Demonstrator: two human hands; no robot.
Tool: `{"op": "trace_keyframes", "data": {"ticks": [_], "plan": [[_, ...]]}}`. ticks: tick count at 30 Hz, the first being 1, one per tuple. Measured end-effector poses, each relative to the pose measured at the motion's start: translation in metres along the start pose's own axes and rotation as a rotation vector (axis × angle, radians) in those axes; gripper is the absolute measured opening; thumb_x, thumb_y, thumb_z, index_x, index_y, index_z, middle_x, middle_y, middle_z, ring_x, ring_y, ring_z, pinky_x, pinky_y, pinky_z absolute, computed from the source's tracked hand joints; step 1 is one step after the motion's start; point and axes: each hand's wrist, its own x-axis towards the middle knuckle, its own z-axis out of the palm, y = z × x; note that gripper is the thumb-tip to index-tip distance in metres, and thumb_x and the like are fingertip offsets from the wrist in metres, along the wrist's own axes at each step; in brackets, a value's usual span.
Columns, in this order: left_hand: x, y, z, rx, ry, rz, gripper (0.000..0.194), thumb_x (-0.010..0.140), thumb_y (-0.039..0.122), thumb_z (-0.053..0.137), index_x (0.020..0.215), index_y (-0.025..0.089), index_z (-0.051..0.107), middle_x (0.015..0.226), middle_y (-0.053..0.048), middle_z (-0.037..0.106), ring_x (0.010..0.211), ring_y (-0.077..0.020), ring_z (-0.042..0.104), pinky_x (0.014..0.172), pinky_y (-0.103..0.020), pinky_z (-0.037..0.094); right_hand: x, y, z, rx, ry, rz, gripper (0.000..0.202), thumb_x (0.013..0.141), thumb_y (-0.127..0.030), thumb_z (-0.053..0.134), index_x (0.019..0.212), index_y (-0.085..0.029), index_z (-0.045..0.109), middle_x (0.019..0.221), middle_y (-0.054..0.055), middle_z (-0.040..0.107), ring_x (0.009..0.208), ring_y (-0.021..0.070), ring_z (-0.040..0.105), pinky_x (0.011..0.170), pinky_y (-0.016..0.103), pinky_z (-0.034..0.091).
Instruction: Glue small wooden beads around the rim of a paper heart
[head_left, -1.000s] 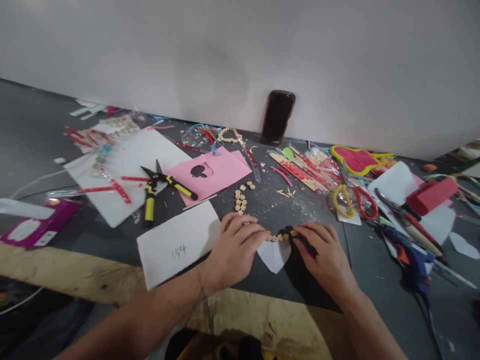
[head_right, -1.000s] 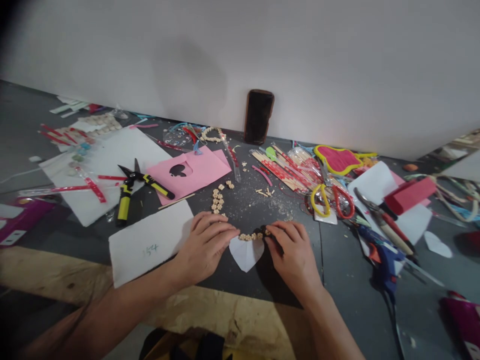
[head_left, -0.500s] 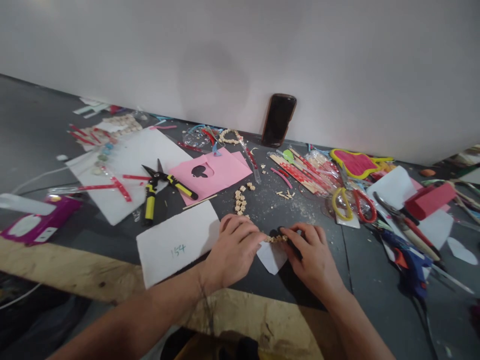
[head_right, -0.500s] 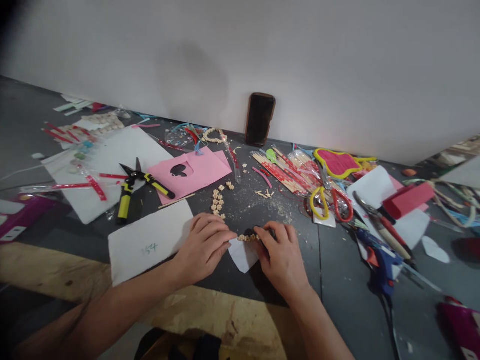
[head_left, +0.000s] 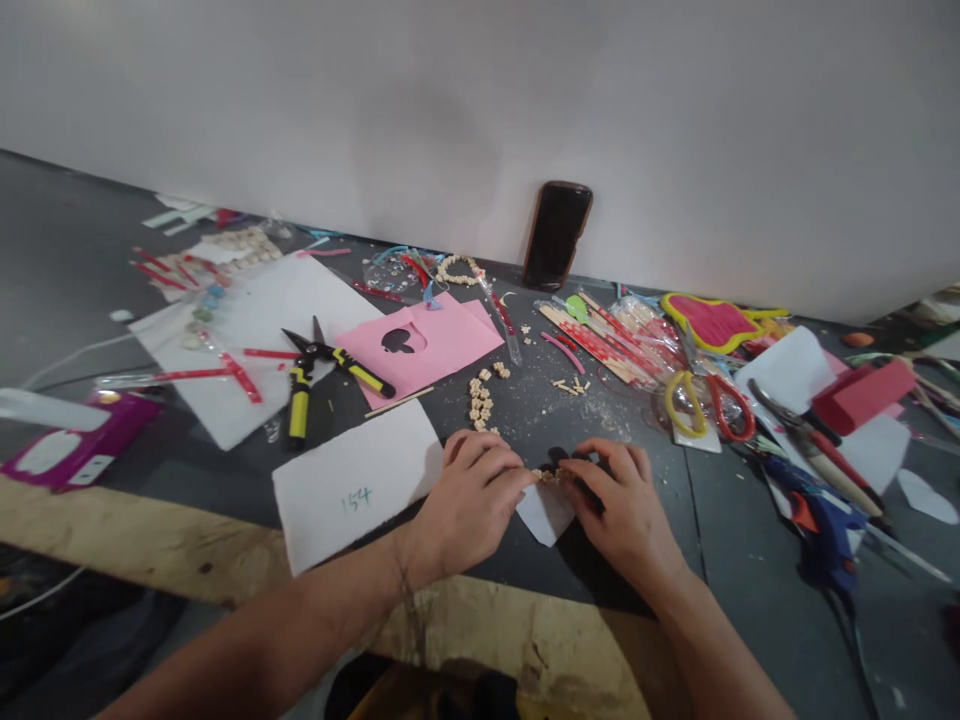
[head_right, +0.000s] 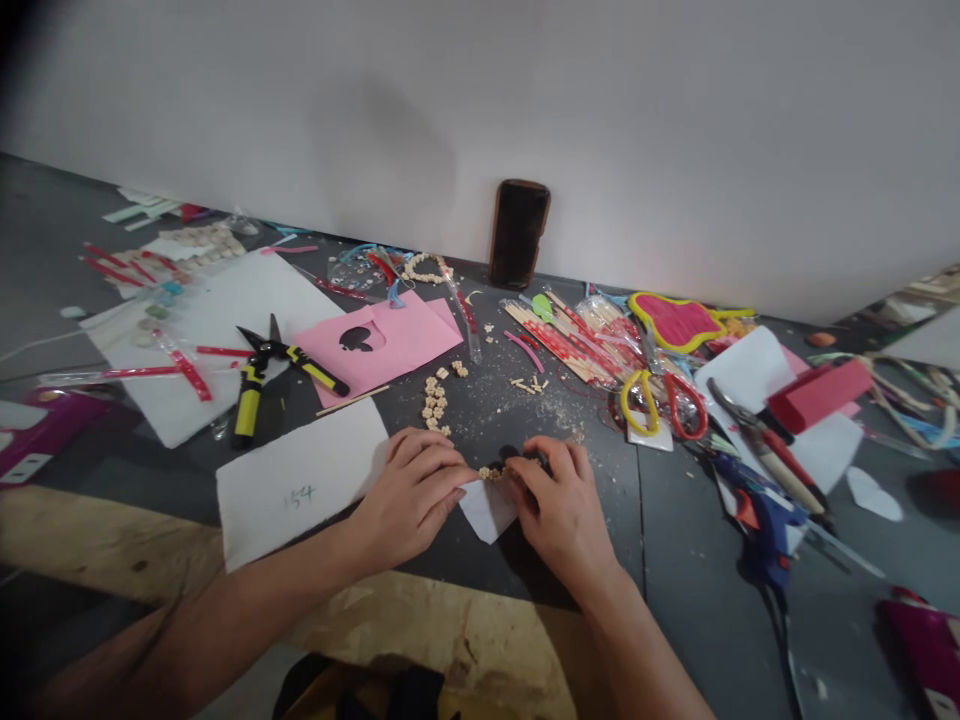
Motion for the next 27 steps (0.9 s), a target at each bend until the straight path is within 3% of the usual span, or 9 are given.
{"op": "trace_keyframes", "data": {"ticks": [4, 7, 12, 18, 27], "plan": [[0.001, 0.000, 0.000, -0.033, 0.012, -0.003, 0.020, 0.088, 0.016, 0.047, 0.099, 0.023, 0.062, 0.095, -0.002, 0.064, 0.099, -0.0212, 0.048, 0.089, -0.041, 0.034, -0.002, 0.005, -0.004, 0.054, 0.128, -0.008, 0.014, 0.082, -0.018, 0.056, 0.096, -0.020, 0.060, 0.099, 0.008, 0.063, 0.093, 0.0211, 0.055, 0.083, 0.038, 0.046], [0.001, 0.001, 0.001, -0.043, 0.045, 0.007, 0.020, 0.089, 0.017, 0.045, 0.097, 0.023, 0.063, 0.093, -0.001, 0.064, 0.098, -0.0207, 0.048, 0.089, -0.041, 0.034, -0.007, 0.009, -0.006, 0.100, 0.125, 0.060, 0.016, 0.083, -0.015, 0.054, 0.098, -0.021, 0.057, 0.091, 0.005, 0.066, 0.084, 0.0169, 0.061, 0.077, 0.031, 0.049], [0.000, 0.000, 0.003, -0.008, 0.013, 0.030, 0.019, 0.087, 0.016, 0.048, 0.097, 0.023, 0.062, 0.094, -0.001, 0.064, 0.101, -0.0210, 0.046, 0.091, -0.042, 0.032, -0.012, 0.007, -0.011, 0.133, 0.005, 0.081, 0.015, 0.083, -0.017, 0.052, 0.096, -0.021, 0.058, 0.087, 0.004, 0.067, 0.080, 0.0161, 0.063, 0.072, 0.027, 0.050], [-0.001, -0.001, 0.003, 0.007, -0.087, 0.061, 0.017, 0.084, 0.017, 0.053, 0.098, 0.022, 0.062, 0.100, -0.001, 0.063, 0.107, -0.0225, 0.043, 0.094, -0.044, 0.028, -0.013, 0.001, -0.013, 0.080, -0.326, 0.061, 0.017, 0.082, -0.016, 0.053, 0.096, -0.022, 0.061, 0.089, 0.004, 0.067, 0.081, 0.0180, 0.064, 0.071, 0.031, 0.051], [-0.001, 0.001, 0.006, 0.036, -0.105, 0.080, 0.017, 0.088, 0.027, 0.052, 0.101, 0.024, 0.062, 0.102, -0.002, 0.063, 0.109, -0.0232, 0.041, 0.094, -0.046, 0.025, -0.021, 0.008, -0.021, 0.061, -0.390, 0.110, 0.017, 0.085, -0.023, 0.055, 0.101, -0.023, 0.059, 0.094, 0.004, 0.066, 0.086, 0.0192, 0.062, 0.075, 0.034, 0.050]]}}
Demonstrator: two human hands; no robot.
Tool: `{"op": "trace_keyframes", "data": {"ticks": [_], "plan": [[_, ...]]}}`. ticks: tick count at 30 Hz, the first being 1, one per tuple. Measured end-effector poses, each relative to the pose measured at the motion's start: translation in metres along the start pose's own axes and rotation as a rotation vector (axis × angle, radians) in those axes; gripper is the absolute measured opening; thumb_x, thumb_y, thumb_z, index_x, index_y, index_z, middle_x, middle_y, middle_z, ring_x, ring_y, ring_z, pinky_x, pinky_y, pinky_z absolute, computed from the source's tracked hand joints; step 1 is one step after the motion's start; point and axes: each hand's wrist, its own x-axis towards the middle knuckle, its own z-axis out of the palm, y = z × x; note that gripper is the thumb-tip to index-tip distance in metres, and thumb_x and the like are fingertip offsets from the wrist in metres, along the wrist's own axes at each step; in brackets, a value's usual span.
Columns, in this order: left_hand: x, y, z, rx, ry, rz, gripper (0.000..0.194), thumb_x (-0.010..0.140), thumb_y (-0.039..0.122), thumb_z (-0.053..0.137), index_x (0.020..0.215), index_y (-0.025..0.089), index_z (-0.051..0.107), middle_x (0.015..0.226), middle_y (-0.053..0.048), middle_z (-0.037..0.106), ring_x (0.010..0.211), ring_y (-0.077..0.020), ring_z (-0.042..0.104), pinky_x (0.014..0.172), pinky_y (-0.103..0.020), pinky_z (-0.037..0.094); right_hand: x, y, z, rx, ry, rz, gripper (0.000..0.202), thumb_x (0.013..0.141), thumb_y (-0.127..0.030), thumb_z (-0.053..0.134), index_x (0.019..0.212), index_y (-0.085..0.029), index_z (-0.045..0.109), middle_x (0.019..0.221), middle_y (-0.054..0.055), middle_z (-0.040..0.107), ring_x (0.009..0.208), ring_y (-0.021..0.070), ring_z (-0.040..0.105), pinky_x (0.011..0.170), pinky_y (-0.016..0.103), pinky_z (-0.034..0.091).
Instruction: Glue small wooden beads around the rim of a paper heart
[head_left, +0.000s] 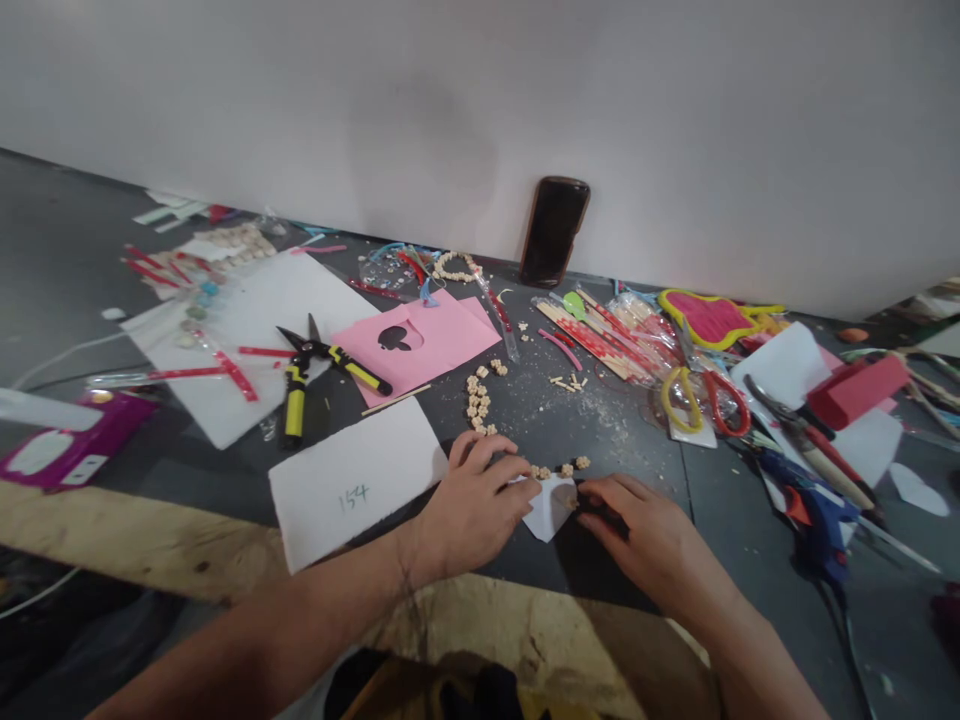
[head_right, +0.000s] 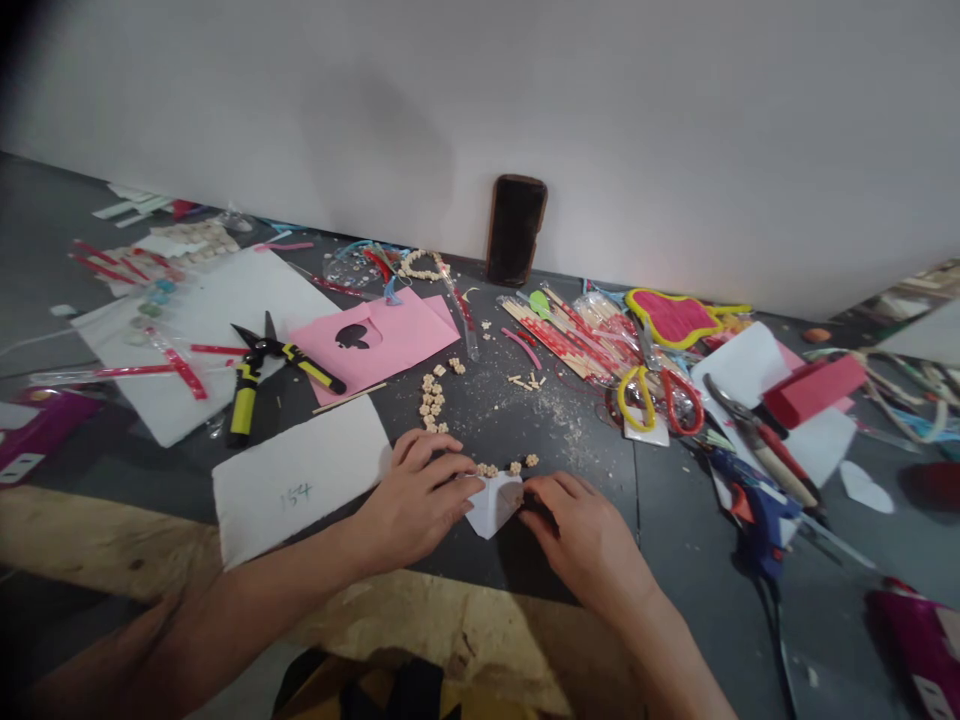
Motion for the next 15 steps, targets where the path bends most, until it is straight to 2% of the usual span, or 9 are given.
{"op": "trace_keyframes", "data": {"ticks": [7, 15], "plan": [[0.001, 0.002, -0.001, 0.059, -0.059, 0.018, 0.028, 0.086, 0.033, 0.056, 0.113, 0.023, 0.057, 0.111, -0.003, 0.060, 0.111, -0.0253, 0.040, 0.094, -0.048, 0.024, -0.001, -0.007, 0.008, -0.044, 0.105, -0.020, 0.013, 0.087, -0.023, 0.050, 0.092, -0.023, 0.062, 0.085, 0.004, 0.066, 0.078, 0.0171, 0.063, 0.070, 0.029, 0.049], [0.002, 0.003, -0.003, 0.097, -0.068, 0.005, 0.031, 0.086, 0.035, 0.054, 0.116, 0.025, 0.055, 0.112, -0.003, 0.059, 0.111, -0.0244, 0.041, 0.097, -0.047, 0.024, 0.019, -0.017, -0.001, -0.087, 0.182, -0.076, 0.017, 0.090, -0.024, 0.047, 0.097, -0.021, 0.062, 0.089, 0.006, 0.065, 0.084, 0.0190, 0.059, 0.075, 0.032, 0.047]]}}
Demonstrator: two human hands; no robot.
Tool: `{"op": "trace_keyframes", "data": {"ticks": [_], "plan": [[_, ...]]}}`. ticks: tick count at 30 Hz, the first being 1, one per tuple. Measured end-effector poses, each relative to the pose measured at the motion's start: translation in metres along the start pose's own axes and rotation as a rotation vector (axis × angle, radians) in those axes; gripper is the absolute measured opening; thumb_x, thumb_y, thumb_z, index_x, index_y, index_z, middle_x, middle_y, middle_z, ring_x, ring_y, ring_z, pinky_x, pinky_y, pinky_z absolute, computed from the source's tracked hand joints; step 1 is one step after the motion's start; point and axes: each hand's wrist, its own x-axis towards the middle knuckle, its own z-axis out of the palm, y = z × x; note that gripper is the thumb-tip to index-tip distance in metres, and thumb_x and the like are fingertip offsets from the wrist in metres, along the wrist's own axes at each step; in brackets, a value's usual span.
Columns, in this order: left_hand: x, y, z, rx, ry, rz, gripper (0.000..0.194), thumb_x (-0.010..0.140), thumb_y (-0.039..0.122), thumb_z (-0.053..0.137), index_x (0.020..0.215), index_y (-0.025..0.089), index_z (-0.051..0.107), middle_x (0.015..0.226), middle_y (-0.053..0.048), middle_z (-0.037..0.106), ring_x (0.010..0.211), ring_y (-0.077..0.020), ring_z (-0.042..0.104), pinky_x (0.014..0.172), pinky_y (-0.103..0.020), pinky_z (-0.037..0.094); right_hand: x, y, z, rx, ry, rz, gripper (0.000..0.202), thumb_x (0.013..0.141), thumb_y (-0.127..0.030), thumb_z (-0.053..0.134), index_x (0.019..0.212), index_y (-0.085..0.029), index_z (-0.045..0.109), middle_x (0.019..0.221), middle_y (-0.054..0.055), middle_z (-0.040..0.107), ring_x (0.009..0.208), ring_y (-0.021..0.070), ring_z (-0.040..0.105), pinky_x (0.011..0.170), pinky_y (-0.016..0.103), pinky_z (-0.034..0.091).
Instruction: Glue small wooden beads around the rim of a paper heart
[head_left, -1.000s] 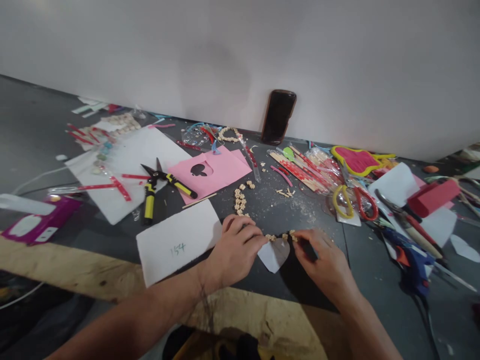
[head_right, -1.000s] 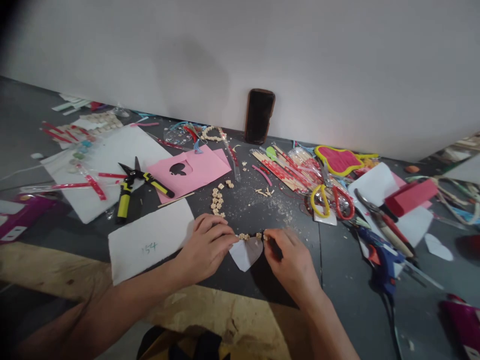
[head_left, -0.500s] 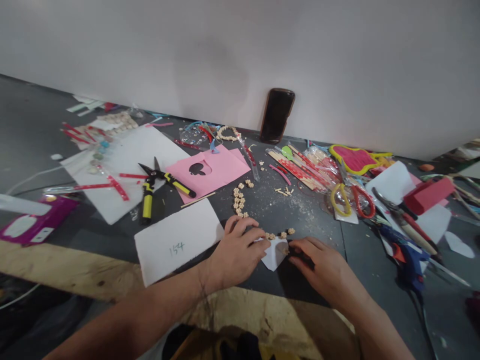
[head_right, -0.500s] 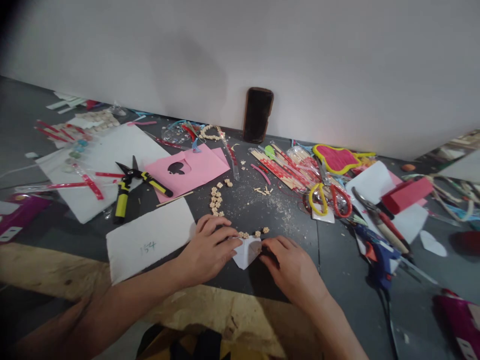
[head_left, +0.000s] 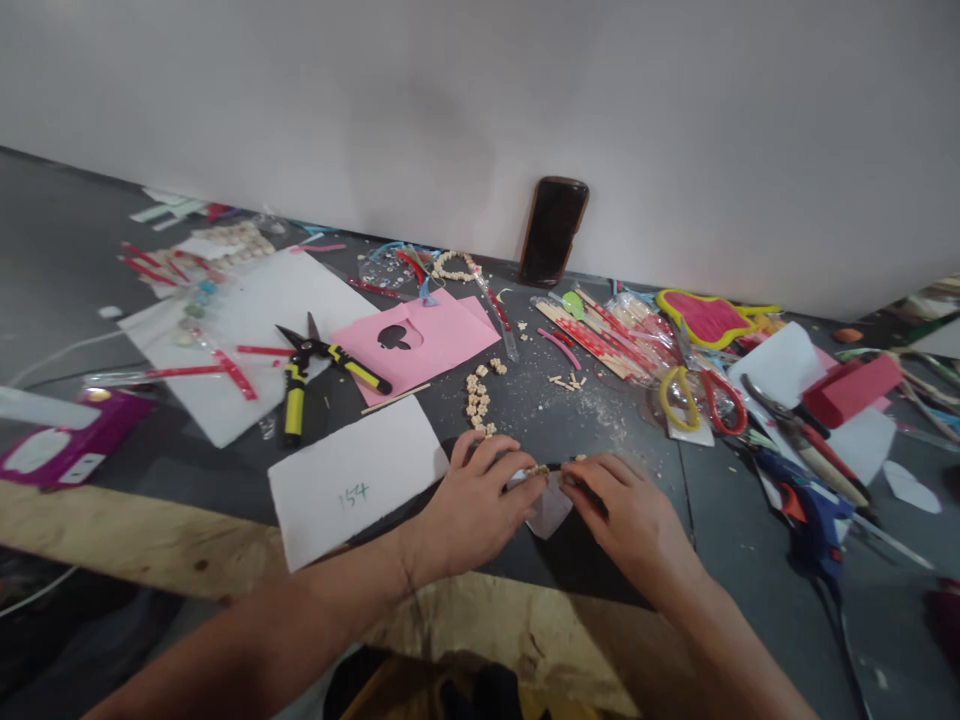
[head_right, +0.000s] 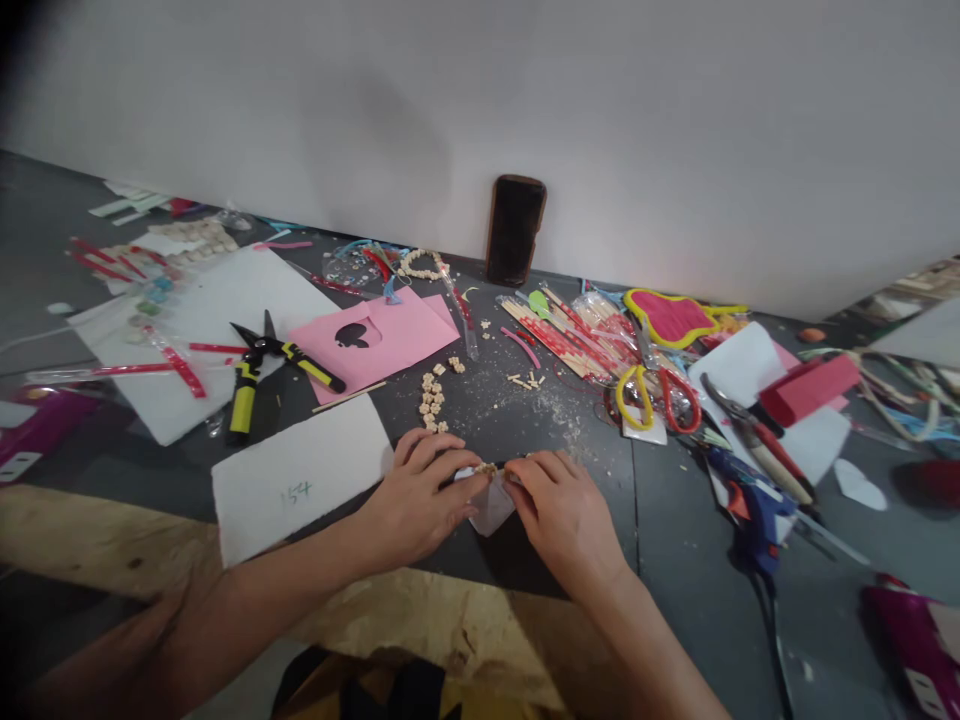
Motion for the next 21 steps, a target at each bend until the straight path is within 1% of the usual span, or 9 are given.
{"op": "trace_keyframes", "data": {"ticks": [3, 6, 17, 21], "plan": [[0.0006, 0.0001, -0.0007, 0.017, -0.001, -0.002, 0.034, 0.086, 0.036, 0.055, 0.117, 0.024, 0.054, 0.112, -0.003, 0.059, 0.111, -0.0242, 0.041, 0.097, -0.047, 0.024, 0.0083, -0.0006, 0.0019, -0.046, 0.003, -0.038, 0.018, 0.090, -0.022, 0.046, 0.095, -0.021, 0.063, 0.087, 0.006, 0.064, 0.084, 0.0194, 0.057, 0.079, 0.034, 0.045], [0.0007, 0.0000, -0.0001, 0.028, -0.003, -0.001, 0.036, 0.085, 0.037, 0.056, 0.118, 0.023, 0.053, 0.113, -0.005, 0.058, 0.112, -0.0243, 0.041, 0.098, -0.047, 0.024, 0.0111, 0.0006, 0.0045, -0.062, 0.002, -0.057, 0.018, 0.090, -0.021, 0.046, 0.094, -0.021, 0.064, 0.088, 0.006, 0.064, 0.084, 0.0198, 0.056, 0.082, 0.036, 0.044], [0.0002, -0.0001, 0.0043, 0.059, 0.013, 0.010, 0.033, 0.086, 0.037, 0.056, 0.116, 0.023, 0.054, 0.115, -0.005, 0.058, 0.112, -0.0245, 0.042, 0.097, -0.048, 0.025, 0.0127, 0.0017, 0.0068, -0.060, 0.010, -0.061, 0.020, 0.087, -0.019, 0.047, 0.095, -0.021, 0.066, 0.093, 0.008, 0.062, 0.087, 0.0213, 0.054, 0.078, 0.037, 0.047], [0.0006, 0.0001, 0.0036, 0.049, 0.004, 0.005, 0.031, 0.087, 0.036, 0.054, 0.115, 0.023, 0.054, 0.116, -0.004, 0.058, 0.112, -0.0240, 0.041, 0.097, -0.047, 0.024, 0.0122, 0.0024, 0.0085, -0.062, -0.024, -0.051, 0.020, 0.086, -0.017, 0.049, 0.097, -0.020, 0.065, 0.095, 0.009, 0.061, 0.089, 0.0219, 0.053, 0.081, 0.038, 0.046]]}}
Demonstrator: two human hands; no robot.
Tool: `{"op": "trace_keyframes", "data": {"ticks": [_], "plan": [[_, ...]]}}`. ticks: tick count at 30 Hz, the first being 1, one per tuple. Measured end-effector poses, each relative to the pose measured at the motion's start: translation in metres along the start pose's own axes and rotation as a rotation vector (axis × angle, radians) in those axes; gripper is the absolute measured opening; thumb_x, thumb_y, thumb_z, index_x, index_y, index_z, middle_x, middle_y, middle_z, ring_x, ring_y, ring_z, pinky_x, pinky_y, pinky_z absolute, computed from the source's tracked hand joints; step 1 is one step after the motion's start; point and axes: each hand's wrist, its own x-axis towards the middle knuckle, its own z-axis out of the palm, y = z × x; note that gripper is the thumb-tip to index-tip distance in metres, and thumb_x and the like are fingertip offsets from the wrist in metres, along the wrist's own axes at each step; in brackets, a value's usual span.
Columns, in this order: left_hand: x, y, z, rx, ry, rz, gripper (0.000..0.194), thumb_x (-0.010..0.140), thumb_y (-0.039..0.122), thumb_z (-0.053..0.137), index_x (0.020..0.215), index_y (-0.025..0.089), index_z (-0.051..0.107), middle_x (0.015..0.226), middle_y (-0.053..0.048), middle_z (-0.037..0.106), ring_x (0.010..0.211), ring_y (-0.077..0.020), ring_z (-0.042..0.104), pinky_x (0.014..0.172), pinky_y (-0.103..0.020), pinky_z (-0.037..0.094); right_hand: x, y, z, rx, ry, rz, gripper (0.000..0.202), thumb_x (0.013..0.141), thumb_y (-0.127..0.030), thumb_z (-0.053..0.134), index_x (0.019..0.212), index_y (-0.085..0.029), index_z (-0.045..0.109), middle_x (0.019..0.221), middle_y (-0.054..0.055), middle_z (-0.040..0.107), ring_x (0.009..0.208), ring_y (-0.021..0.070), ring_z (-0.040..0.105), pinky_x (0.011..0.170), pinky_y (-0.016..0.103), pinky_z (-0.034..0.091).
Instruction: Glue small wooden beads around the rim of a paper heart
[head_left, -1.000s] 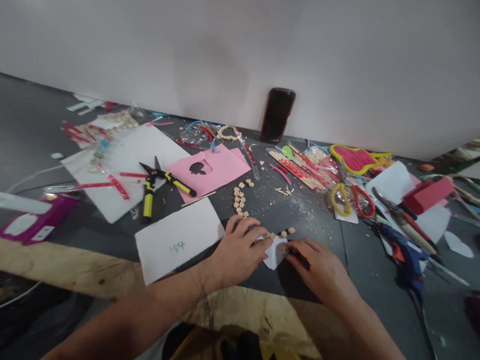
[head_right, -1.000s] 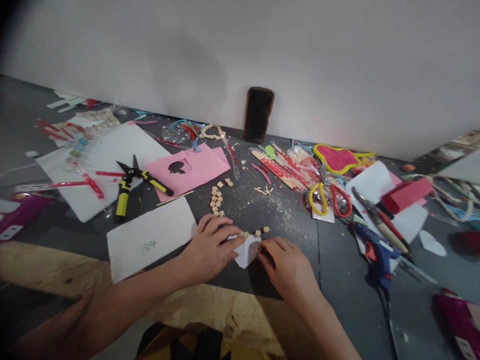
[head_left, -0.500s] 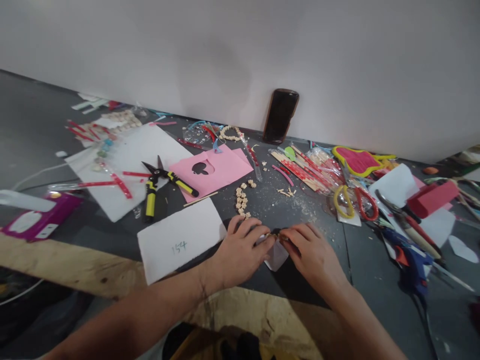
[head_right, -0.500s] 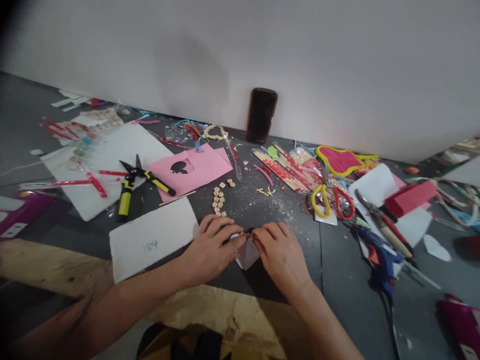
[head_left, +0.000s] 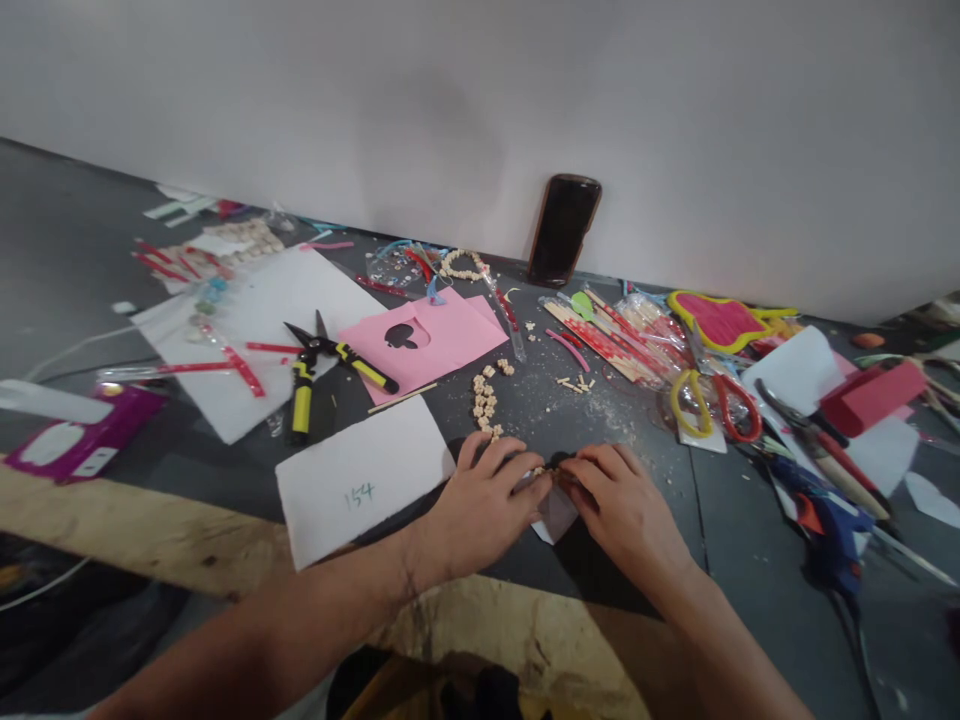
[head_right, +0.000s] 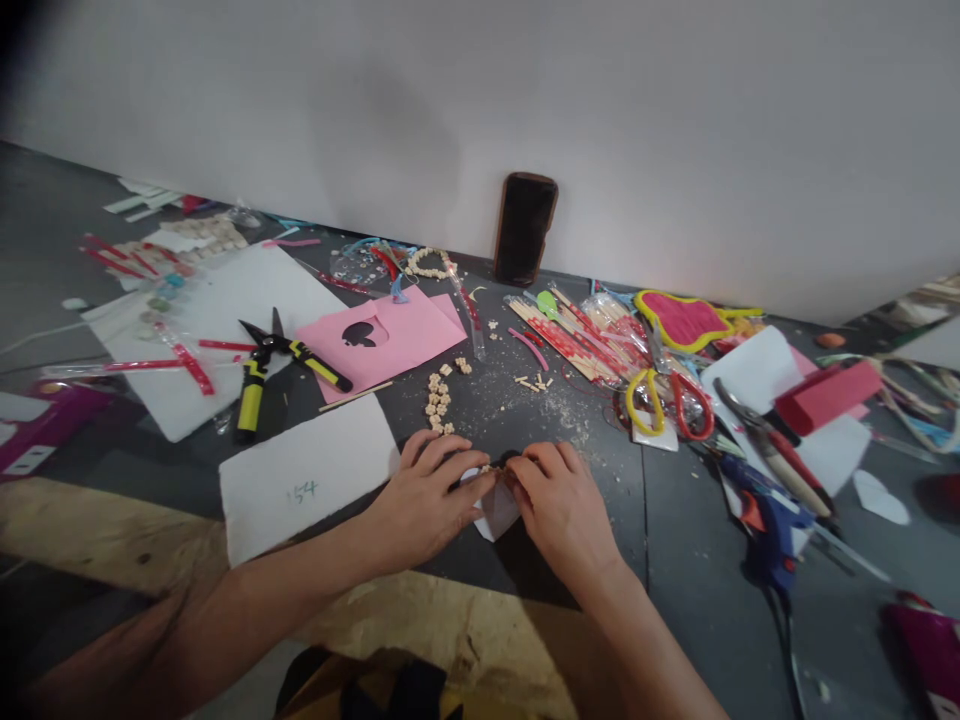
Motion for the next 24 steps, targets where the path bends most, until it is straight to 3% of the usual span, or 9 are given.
{"op": "trace_keyframes", "data": {"ticks": [9, 24], "plan": [[0.000, -0.001, -0.002, -0.012, 0.004, 0.002, 0.035, 0.085, 0.036, 0.057, 0.118, 0.024, 0.053, 0.118, -0.004, 0.058, 0.112, -0.0243, 0.042, 0.096, -0.047, 0.025, -0.006, 0.005, 0.000, 0.016, 0.058, 0.008, 0.021, 0.085, -0.022, 0.052, 0.104, -0.020, 0.063, 0.098, 0.008, 0.061, 0.092, 0.0229, 0.053, 0.086, 0.042, 0.044], [0.001, 0.000, 0.000, -0.004, -0.021, -0.003, 0.039, 0.084, 0.037, 0.058, 0.120, 0.025, 0.051, 0.120, -0.004, 0.056, 0.112, -0.0248, 0.041, 0.096, -0.047, 0.024, -0.007, 0.009, -0.001, 0.024, 0.112, 0.032, 0.023, 0.087, -0.021, 0.048, 0.100, -0.021, 0.067, 0.099, 0.010, 0.061, 0.092, 0.0232, 0.052, 0.080, 0.040, 0.047]]}}
